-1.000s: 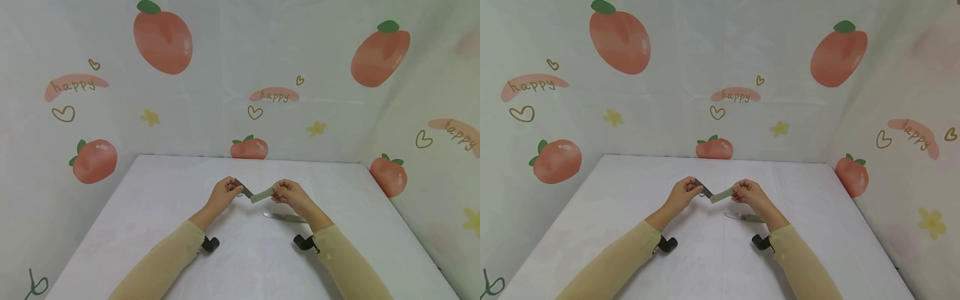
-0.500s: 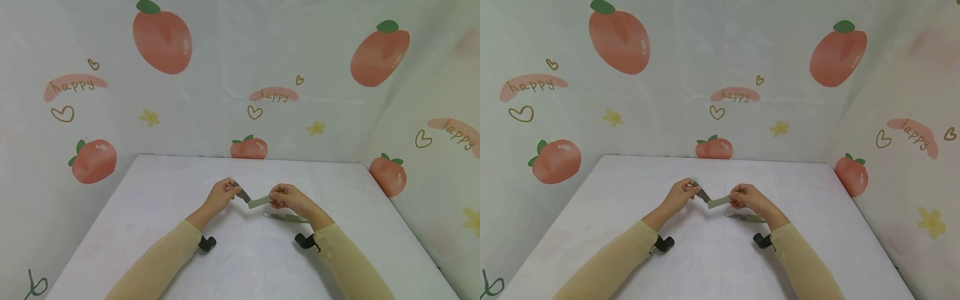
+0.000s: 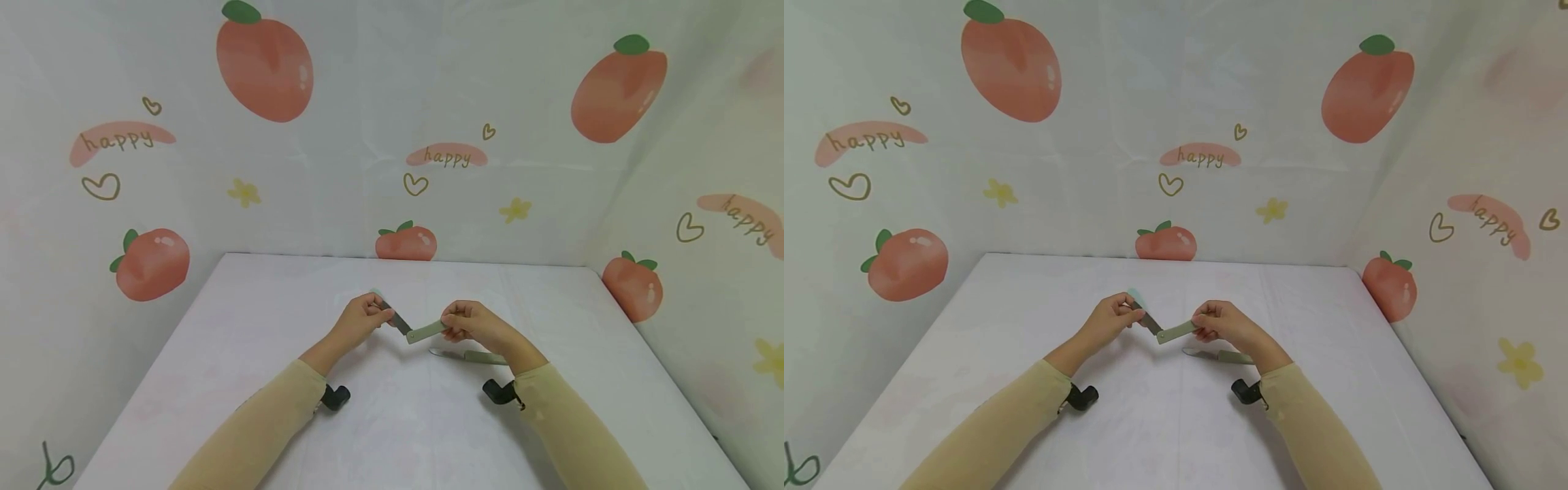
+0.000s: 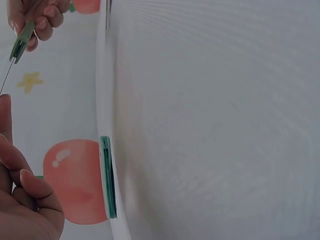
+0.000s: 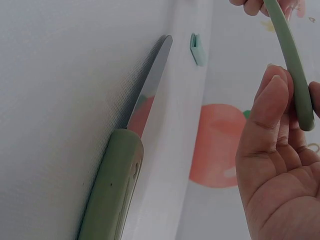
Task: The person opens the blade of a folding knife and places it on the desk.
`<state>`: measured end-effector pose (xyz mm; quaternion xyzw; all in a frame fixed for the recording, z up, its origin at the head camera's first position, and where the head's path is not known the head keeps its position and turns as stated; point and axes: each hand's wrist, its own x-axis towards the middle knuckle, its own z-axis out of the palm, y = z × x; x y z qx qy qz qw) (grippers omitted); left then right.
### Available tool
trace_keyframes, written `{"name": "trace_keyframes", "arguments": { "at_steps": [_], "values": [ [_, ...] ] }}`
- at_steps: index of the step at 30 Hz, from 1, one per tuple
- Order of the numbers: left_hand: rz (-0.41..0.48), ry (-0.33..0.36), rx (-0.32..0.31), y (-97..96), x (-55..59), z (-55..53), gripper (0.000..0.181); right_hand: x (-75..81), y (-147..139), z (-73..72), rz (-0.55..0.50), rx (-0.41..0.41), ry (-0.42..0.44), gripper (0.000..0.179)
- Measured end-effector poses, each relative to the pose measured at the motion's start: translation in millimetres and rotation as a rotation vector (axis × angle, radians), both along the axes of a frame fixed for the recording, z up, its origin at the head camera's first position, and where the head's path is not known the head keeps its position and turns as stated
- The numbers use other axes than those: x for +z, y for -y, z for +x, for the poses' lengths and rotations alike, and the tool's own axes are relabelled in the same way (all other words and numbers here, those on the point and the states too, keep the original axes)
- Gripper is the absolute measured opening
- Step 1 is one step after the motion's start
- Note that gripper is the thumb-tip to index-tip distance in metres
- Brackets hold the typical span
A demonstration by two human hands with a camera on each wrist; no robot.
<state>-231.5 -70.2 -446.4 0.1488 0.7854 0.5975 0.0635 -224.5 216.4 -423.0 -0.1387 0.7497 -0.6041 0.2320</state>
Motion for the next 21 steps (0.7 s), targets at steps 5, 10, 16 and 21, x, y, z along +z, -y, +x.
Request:
{"name": "trace_keyframes", "arguments": {
  "at_steps": [5, 10, 16, 21],
  "values": [
    [0.019, -0.005, -0.001, -0.6, 0.8, -1.0, 0.012, 1.5, 0.2, 0.3, -0.01, -0.016, -0.02, 0.018],
    [0.036, -0.016, 0.01, -0.7, 0.3, -2.9, 0.013, 0.4, 1.0, -1.3, -0.037, -0.05, -0.04, 0.017],
    [0.081, -0.041, 0.059, -0.8, 0.8, -4.7, 0.013, -1.3, 2.8, -2.8, -0.072, -0.145, -0.059, 0.015],
    [0.128, -0.048, 0.122, -3.3, 3.1, -5.3, 0.014, -1.6, 7.1, -3.0, -0.123, -0.243, -0.047, 0.015]
  ]
}}
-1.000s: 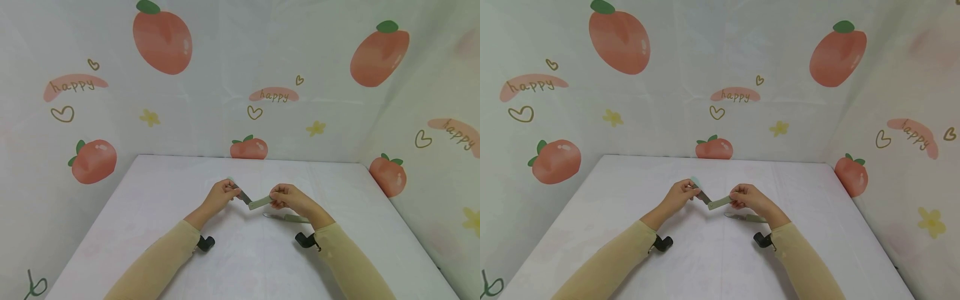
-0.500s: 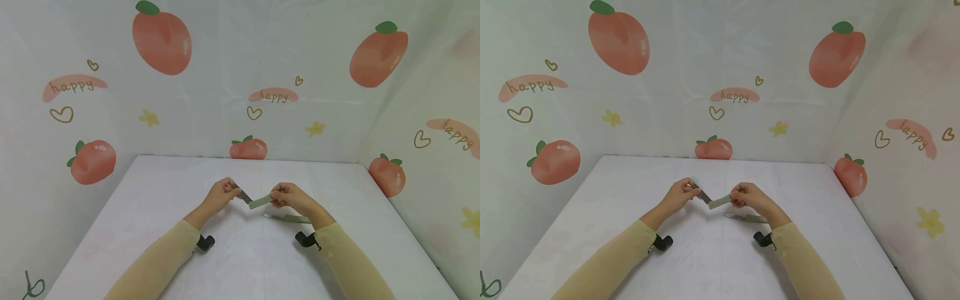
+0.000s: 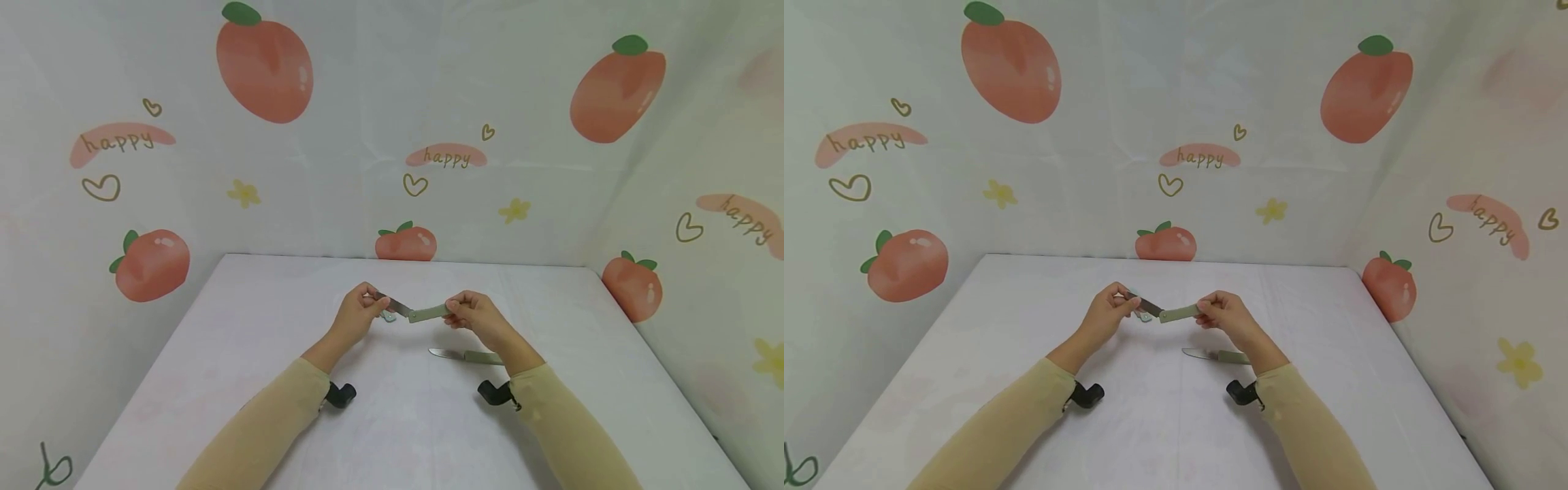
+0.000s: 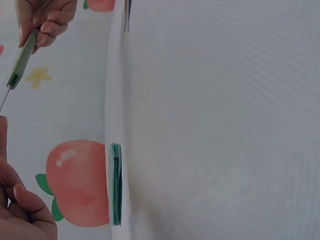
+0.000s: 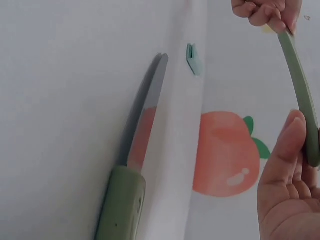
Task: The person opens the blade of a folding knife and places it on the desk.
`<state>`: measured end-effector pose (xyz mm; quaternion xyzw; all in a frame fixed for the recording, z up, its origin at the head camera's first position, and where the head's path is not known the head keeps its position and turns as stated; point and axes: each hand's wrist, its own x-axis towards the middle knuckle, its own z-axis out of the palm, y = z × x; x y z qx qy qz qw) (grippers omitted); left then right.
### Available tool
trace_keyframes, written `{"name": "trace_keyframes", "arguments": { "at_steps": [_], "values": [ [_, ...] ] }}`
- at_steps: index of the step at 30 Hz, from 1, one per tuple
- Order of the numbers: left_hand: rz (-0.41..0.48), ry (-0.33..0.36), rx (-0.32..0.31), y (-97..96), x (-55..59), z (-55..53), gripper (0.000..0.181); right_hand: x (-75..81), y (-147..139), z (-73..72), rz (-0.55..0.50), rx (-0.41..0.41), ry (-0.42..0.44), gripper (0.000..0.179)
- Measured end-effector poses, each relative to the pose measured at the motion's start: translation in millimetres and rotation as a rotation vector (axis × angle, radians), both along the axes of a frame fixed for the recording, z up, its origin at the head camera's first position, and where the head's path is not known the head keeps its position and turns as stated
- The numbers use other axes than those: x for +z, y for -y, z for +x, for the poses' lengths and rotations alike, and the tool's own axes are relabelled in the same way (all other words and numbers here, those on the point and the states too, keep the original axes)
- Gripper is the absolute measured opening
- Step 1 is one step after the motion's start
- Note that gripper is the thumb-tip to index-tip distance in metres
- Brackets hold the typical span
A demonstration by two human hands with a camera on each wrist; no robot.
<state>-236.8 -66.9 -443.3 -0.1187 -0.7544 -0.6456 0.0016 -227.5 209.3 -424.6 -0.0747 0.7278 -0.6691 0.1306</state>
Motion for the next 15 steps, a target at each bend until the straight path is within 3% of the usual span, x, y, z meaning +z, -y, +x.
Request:
{"name": "trace_keyframes", "arguments": {
  "at_steps": [15],
  "values": [
    [0.154, 0.024, 0.167, -12.4, -1.5, -3.7, 0.023, -3.0, 17, -2.3, -0.206, -0.201, 0.056, 0.016]
  ]
}}
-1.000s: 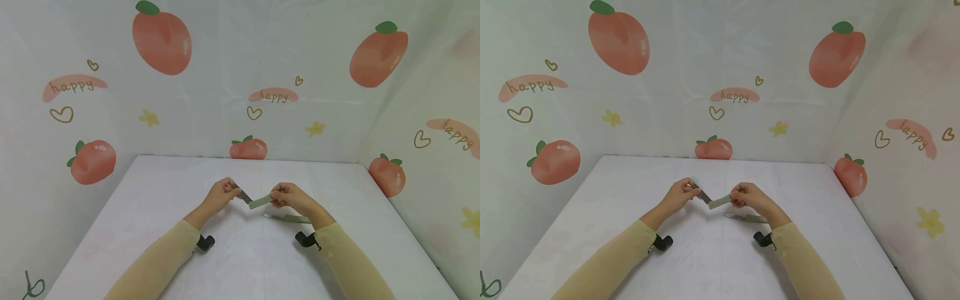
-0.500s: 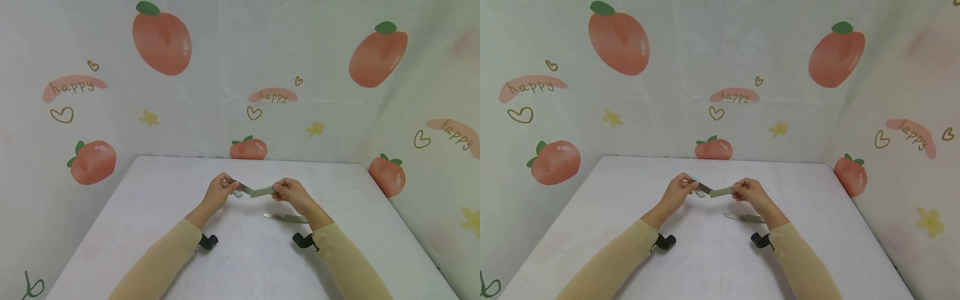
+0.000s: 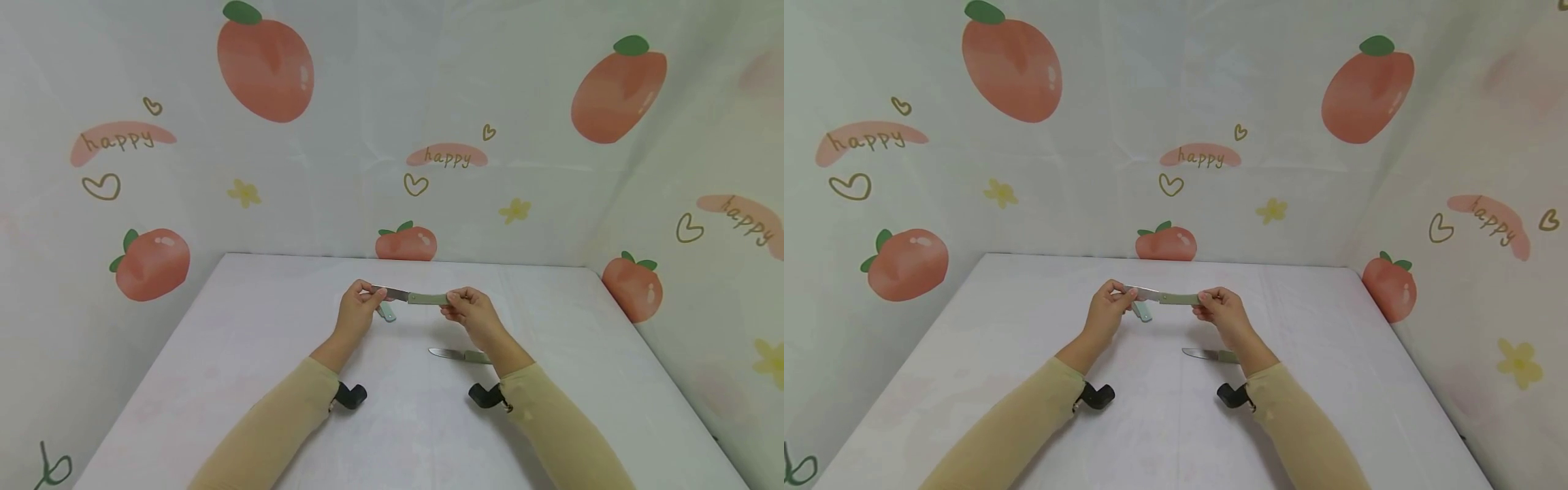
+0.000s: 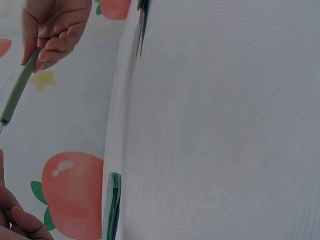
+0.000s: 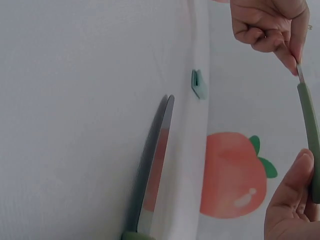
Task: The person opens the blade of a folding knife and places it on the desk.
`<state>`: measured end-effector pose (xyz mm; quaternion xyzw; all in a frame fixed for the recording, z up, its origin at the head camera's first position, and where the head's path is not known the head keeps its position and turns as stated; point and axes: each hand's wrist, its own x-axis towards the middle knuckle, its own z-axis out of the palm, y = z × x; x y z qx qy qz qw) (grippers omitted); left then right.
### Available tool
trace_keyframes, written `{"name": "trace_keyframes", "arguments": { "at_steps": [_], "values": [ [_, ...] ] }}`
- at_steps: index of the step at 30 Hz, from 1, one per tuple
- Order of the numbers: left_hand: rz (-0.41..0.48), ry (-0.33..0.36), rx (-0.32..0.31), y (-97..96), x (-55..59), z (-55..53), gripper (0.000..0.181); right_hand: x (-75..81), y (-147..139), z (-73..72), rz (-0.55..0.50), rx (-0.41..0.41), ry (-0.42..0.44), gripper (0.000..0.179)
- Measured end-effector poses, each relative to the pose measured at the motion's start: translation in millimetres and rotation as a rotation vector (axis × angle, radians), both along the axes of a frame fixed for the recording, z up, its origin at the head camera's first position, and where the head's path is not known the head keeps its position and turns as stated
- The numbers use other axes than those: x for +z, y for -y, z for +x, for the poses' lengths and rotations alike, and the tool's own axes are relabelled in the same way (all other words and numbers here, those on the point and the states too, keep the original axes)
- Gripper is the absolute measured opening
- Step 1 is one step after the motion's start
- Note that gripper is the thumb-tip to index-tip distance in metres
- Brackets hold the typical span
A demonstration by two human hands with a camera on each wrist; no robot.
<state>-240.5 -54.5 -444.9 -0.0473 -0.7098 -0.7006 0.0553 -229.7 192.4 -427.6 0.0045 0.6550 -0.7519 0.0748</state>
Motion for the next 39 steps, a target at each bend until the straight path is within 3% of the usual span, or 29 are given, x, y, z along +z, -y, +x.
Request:
{"name": "trace_keyframes", "arguments": {
  "at_steps": [8, 11, 16, 24, 25, 32, 39],
  "values": [
    [0.172, 0.099, 0.093, -10.6, -0.2, -0.1, 0.023, 1.7, 8, 1.0, -0.102, -0.063, 0.005, 0.007],
    [0.191, 0.123, 0.112, -12.5, -0.2, 0.9, 0.022, 1.8, 8, 0.5, -0.094, -0.063, 0.008, 0.008],
    [0.132, 0.11, 0.103, -9.2, -1.4, 1.9, 0.02, 2.4, 5, 0.0, -0.029, -0.038, 0.004, 0.016],
    [0.049, 0.138, 0.018, 1.9, 3.6, 6.8, 0.021, 3.4, -3, 0.4, 0.076, -0.002, 0.013, 0.018],
    [0.051, 0.148, 0.014, 3.5, -1.1, 3.6, 0.022, 3.8, -4, 0.8, 0.089, 0.01, 0.011, 0.019],
    [-0.008, 0.226, -0.025, 12.2, -2.0, 4.6, 0.02, 2.2, -11, 1.4, 0.171, 0.078, 0.024, 0.017],
    [-0.102, 0.301, -0.085, 21.2, -5.4, 4.7, 0.023, 0.6, -19, 3.9, 0.205, 0.201, 0.022, 0.022]
  ]
}}
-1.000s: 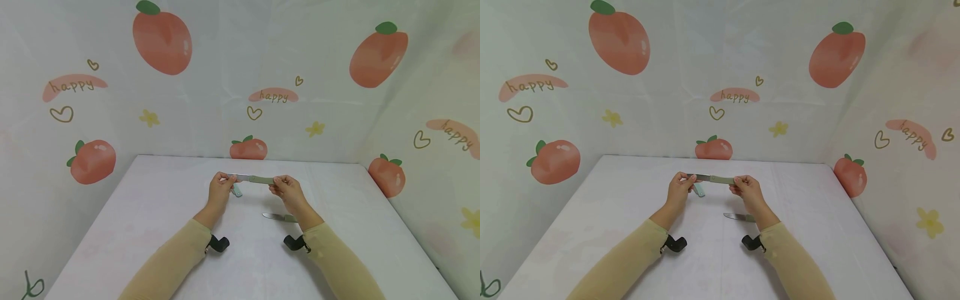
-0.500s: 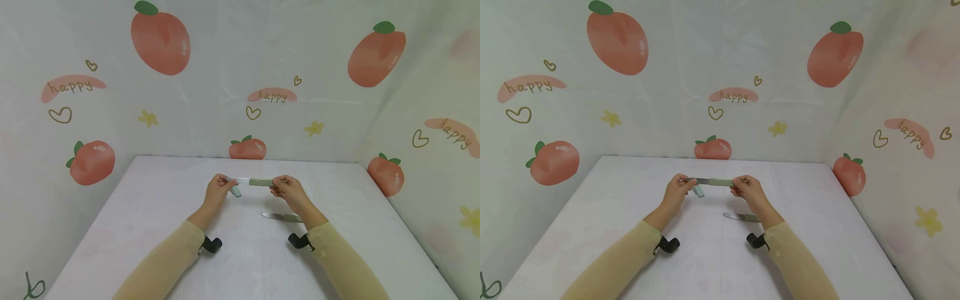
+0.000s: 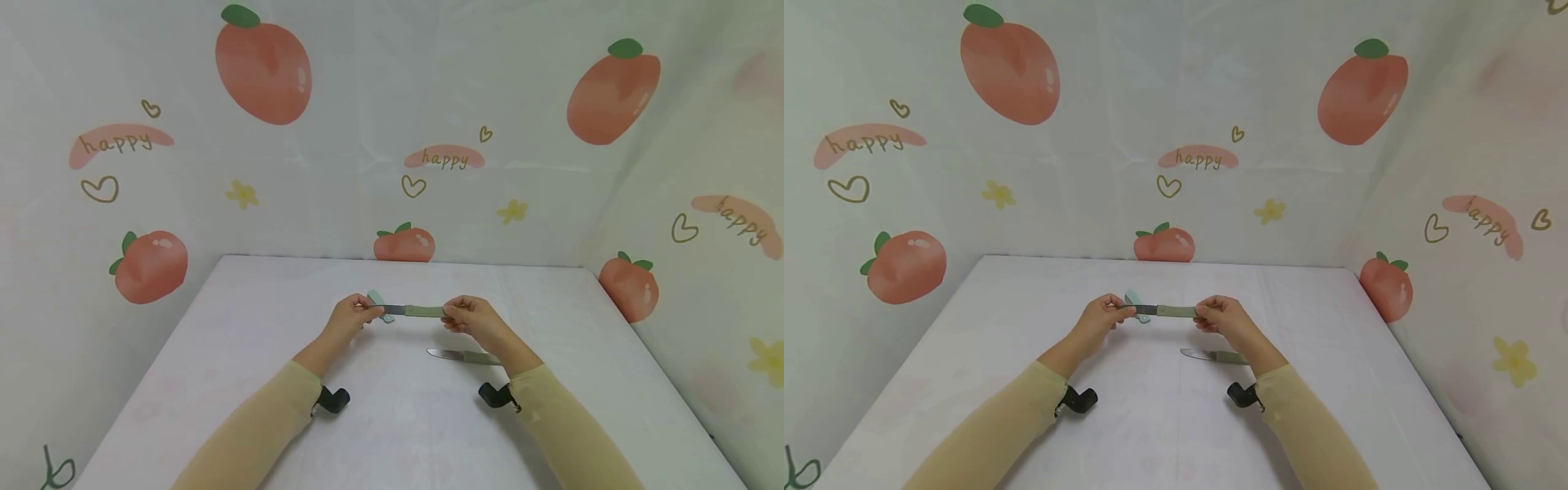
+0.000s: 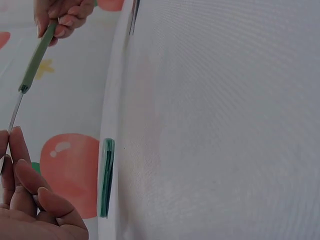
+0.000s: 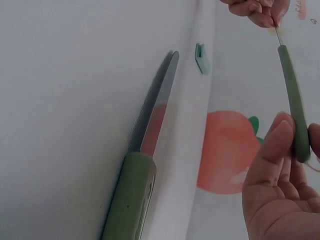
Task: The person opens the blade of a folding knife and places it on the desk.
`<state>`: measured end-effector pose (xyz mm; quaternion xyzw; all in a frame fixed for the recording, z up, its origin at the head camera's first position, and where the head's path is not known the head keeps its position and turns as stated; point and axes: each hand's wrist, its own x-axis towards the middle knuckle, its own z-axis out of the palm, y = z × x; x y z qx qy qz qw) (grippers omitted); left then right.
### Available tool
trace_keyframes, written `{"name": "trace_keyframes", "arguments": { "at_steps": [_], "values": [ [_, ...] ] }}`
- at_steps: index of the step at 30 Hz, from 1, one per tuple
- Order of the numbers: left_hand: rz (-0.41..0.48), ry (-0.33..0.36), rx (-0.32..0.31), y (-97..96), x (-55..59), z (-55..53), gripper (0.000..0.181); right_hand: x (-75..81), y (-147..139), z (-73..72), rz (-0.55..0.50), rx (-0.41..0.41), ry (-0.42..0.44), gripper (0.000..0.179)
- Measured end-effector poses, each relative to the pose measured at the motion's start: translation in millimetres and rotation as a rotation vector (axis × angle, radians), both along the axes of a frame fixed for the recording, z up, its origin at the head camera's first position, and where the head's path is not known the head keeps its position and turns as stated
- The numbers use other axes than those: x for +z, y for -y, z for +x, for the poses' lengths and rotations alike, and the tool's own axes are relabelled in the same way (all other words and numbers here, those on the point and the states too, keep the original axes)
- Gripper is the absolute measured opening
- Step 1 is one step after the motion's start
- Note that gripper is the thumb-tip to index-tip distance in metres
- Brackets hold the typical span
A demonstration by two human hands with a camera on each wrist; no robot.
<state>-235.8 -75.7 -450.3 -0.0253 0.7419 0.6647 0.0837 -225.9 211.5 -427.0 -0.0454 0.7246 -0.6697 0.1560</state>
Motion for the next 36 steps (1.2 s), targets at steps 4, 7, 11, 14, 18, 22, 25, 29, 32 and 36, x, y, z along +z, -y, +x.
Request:
{"name": "trace_keyframes", "arguments": {
  "at_steps": [4, 7, 11, 14, 18, 22, 25, 29, 32, 36],
  "values": [
    [-0.024, 0.022, -0.027, 4.0, -0.2, 0.5, 0.022, -0.6, -4, 0.8, 0.023, 0.051, 0.001, 0.024],
    [-0.057, 0.038, -0.05, 6.2, -0.2, 0.8, 0.022, -0.8, -6, 0.9, 0.068, 0.069, 0.003, 0.024],
    [-0.108, 0.058, -0.064, 7.6, -0.2, 2.0, 0.023, -1.0, -8, 1.2, 0.14, 0.091, 0.011, 0.022],
    [-0.131, 0.07, -0.07, 8.0, -2.1, 1.8, 0.023, -1.5, -10, 1.5, 0.171, 0.116, 0.009, 0.02],
    [-0.157, 0.076, -0.083, 8.1, -5.9, 0.8, 0.024, -3.6, -12, 1.0, 0.187, 0.148, -0.014, 0.019],
    [-0.162, 0.091, -0.088, 7.3, -8.0, -1.2, 0.025, -5.3, -12, 0.1, 0.196, 0.142, -0.023, 0.019],
    [-0.165, 0.109, -0.082, 6.0, -7.6, -3.1, 0.025, -6.2, -12, -0.8, 0.209, 0.122, -0.017, 0.019],
    [-0.187, 0.13, -0.082, 4.8, -5.5, -4.5, 0.025, -7.4, -12, -2.1, 0.229, 0.105, -0.007, 0.02],
    [-0.188, 0.146, -0.105, 5.2, -4.7, -5.6, 0.024, -8.3, -13, -3.2, 0.231, 0.107, -0.007, 0.02],
    [-0.196, 0.14, -0.116, 6.4, -5.6, -8.4, 0.024, -9.2, -15, -4.7, 0.226, 0.109, 0.005, 0.019]
  ]
}}
